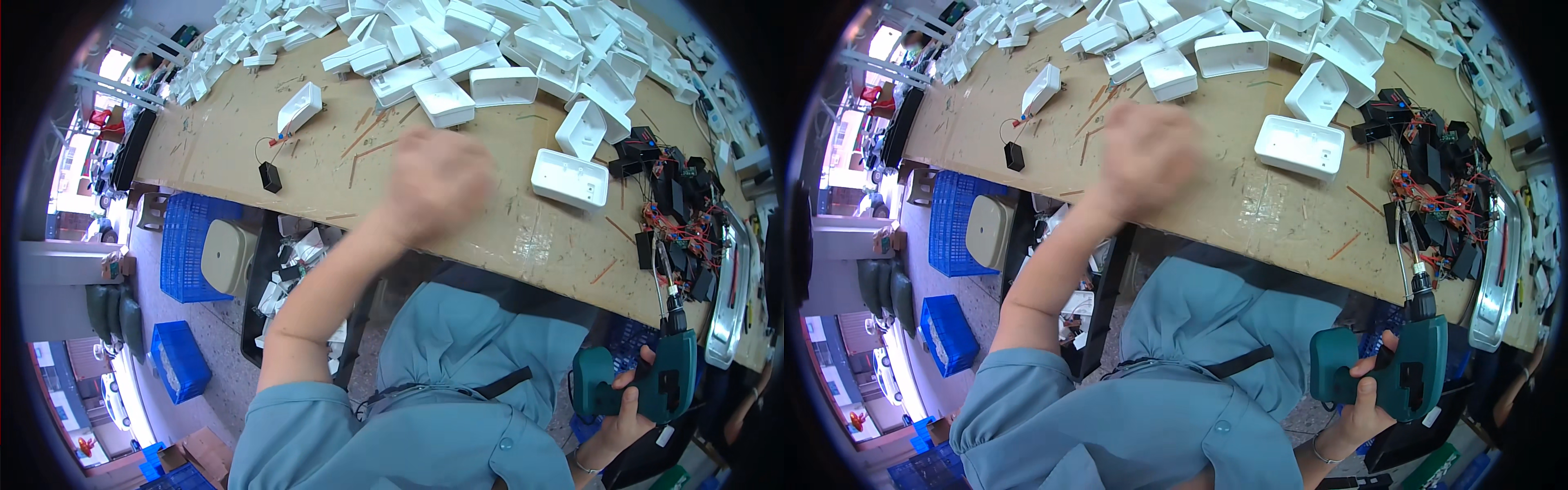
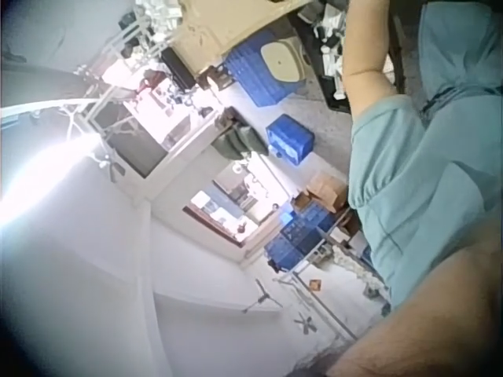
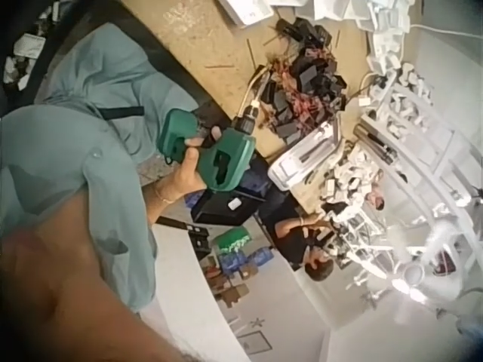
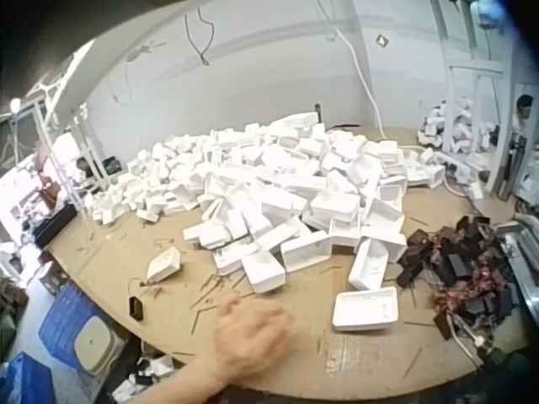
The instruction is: The person is soldering electronic components with wires into white plastic housings at a workbench.
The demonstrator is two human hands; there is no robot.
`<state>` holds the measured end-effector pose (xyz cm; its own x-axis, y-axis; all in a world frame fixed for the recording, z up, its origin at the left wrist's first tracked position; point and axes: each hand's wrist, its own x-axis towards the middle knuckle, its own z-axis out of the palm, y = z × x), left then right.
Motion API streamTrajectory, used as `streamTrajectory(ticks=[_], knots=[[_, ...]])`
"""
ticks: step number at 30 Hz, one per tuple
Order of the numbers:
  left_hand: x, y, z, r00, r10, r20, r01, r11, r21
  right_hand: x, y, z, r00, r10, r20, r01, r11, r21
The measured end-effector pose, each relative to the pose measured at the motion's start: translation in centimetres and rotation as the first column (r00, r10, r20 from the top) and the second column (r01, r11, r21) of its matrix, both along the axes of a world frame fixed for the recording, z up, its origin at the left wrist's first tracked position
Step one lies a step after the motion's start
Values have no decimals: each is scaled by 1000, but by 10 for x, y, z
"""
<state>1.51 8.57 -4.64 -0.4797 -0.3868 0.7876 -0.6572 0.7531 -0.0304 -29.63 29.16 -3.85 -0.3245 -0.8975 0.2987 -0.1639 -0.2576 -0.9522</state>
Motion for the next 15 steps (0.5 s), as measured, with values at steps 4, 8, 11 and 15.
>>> streamTrajectory(ticks=[4,8,11,15], knots=[[90,-23,-9,938,344,-35,-327,917,230,-1,1,-2,1000,2,14,-2,1000,5],[126,-39,-17,944,284,165,-328,843,426,4,-3,-1,1000,12,29,-13,999,30],[117,-47,-24,928,284,241,-366,813,454,5,-2,0,1000,25,18,-25,999,25],[88,-44,-29,895,373,244,-443,683,581,7,-2,-1,999,25,34,-27,999,33]])
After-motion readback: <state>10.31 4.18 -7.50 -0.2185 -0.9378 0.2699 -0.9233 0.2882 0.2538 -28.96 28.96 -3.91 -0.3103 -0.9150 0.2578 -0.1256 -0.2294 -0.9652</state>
